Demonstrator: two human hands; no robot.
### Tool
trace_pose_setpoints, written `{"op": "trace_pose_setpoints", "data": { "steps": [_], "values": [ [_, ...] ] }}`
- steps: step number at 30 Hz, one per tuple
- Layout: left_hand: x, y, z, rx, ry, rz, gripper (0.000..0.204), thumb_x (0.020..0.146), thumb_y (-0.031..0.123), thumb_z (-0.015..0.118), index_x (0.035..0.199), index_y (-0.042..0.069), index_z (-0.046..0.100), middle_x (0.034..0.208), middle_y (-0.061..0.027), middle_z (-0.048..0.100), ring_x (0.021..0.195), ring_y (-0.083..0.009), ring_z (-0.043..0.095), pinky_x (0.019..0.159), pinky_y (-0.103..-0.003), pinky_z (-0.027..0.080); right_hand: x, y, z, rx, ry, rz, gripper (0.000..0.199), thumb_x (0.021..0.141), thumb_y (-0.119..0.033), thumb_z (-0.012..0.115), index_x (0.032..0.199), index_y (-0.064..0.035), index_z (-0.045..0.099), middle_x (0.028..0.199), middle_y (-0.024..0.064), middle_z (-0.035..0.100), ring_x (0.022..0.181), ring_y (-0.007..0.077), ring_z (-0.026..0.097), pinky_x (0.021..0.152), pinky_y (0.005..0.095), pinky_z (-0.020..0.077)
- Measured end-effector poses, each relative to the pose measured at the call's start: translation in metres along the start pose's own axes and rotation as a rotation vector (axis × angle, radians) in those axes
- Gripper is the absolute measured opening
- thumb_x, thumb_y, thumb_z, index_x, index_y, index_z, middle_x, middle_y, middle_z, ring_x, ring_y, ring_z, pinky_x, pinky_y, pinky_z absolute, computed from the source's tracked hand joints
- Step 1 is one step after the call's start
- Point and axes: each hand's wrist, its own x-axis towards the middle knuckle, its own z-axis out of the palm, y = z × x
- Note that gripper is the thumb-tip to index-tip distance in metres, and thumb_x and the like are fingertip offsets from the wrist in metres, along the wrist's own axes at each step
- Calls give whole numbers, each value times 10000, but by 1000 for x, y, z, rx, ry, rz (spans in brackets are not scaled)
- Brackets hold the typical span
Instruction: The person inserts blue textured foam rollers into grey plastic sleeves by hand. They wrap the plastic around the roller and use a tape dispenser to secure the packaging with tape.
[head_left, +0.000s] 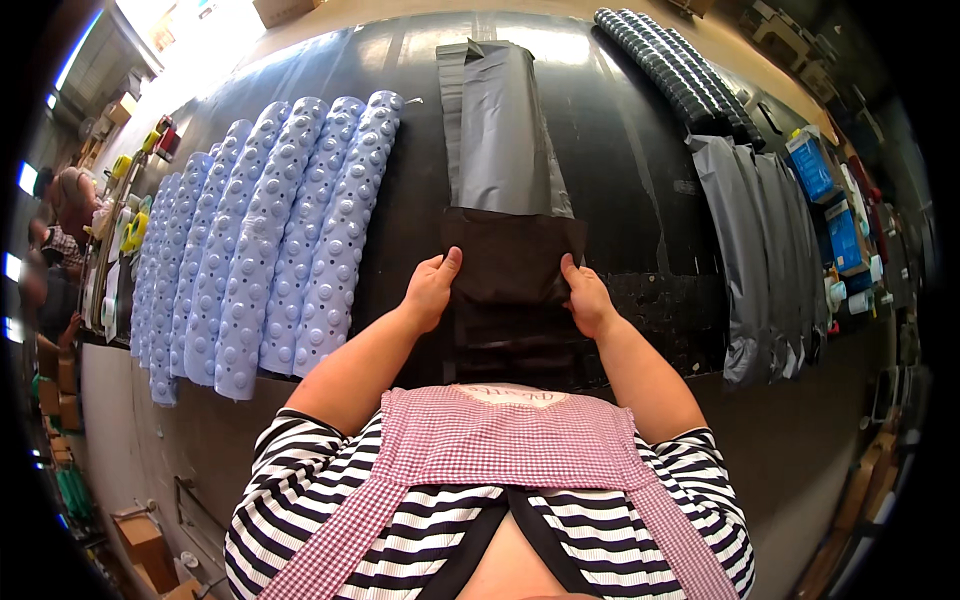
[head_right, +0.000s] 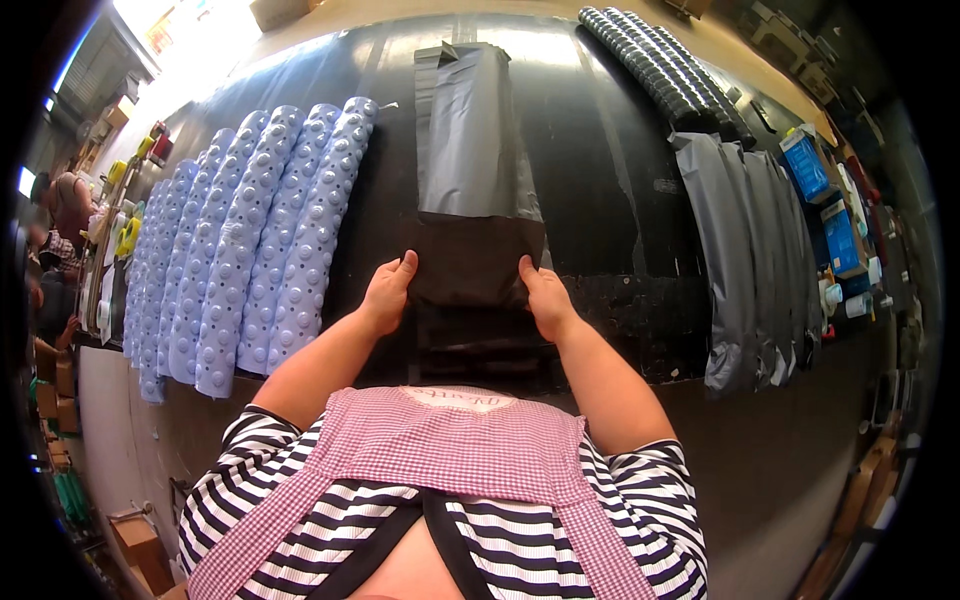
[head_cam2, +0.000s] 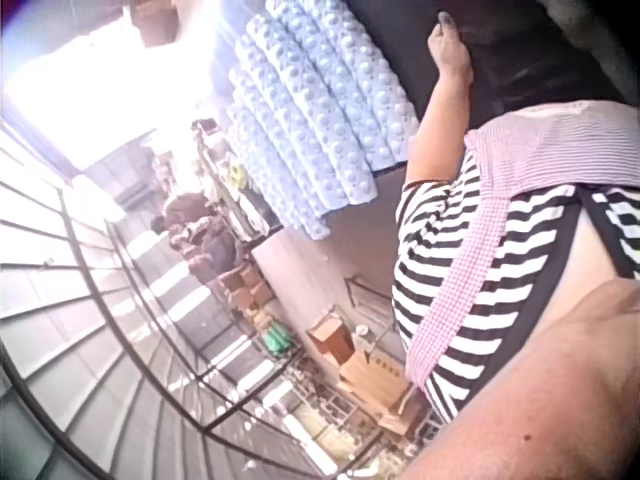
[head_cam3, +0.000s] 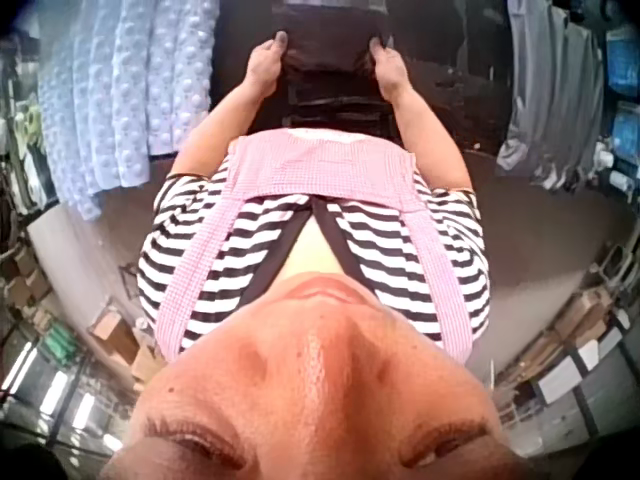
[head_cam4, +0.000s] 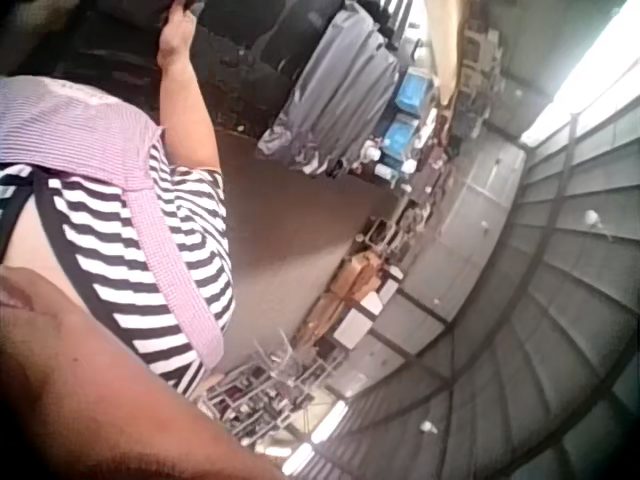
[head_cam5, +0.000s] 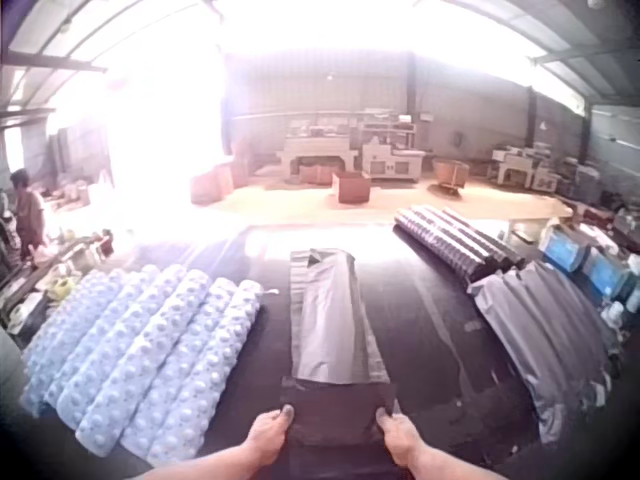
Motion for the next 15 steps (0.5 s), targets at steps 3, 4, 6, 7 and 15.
{"op": "trace_pose_setpoints", "data": {
  "steps": [3, 4, 6, 7, 15],
  "values": [
    [15, -23, -1, 60, 193, 127, 488, 1018, 415, 633, 667, 95, 522, 636, 86, 437, 571, -44, 341, 508, -275, 280, 17, 22, 6, 23, 210, -342, 414, 999, -379, 649, 782, -27, 648, 761, 21, 632, 683, 138, 498, 667, 321, 407],
    [14, -23, -1, 62, 192, 124, 488, 1018, 415, 633, 667, 95, 522, 636, 86, 437, 571, -44, 341, 508, -275, 280, 17, 22, 9, 25, 212, -339, 414, 999, -379, 649, 782, -27, 648, 761, 21, 632, 683, 138, 498, 667, 321, 407],
    [14, -25, 0, 179, 312, 76, 495, 1016, 335, 656, 610, 98, 503, 616, 87, 409, 569, -55, 312, 514, -289, 271, 15, 18, 14, -404, 396, -504, 421, 978, -295, 660, 695, 13, 610, 696, 104, 596, 655, 201, 517, 665, 365, 430],
    [15, -28, 2, 199, 351, 76, 503, 1002, 282, 669, 578, 100, 469, 592, 85, 394, 567, -59, 319, 511, -299, 277, 14, 15, 19, -435, 414, -534, 395, 920, -248, 694, 669, 35, 581, 694, 165, 580, 645, 288, 542, 657, 404, 441],
    [10, -22, 3, 480, 523, 420, 314, 852, 221, 813, 842, 42, 555, 788, -45, 523, 722, -145, 452, 654, -330, 418, -11, -23, 31, -759, 633, -872, 424, 742, -254, 879, 750, -81, 492, 827, 97, 506, 699, 331, 535, 662, 438, 463]
  ]
}}
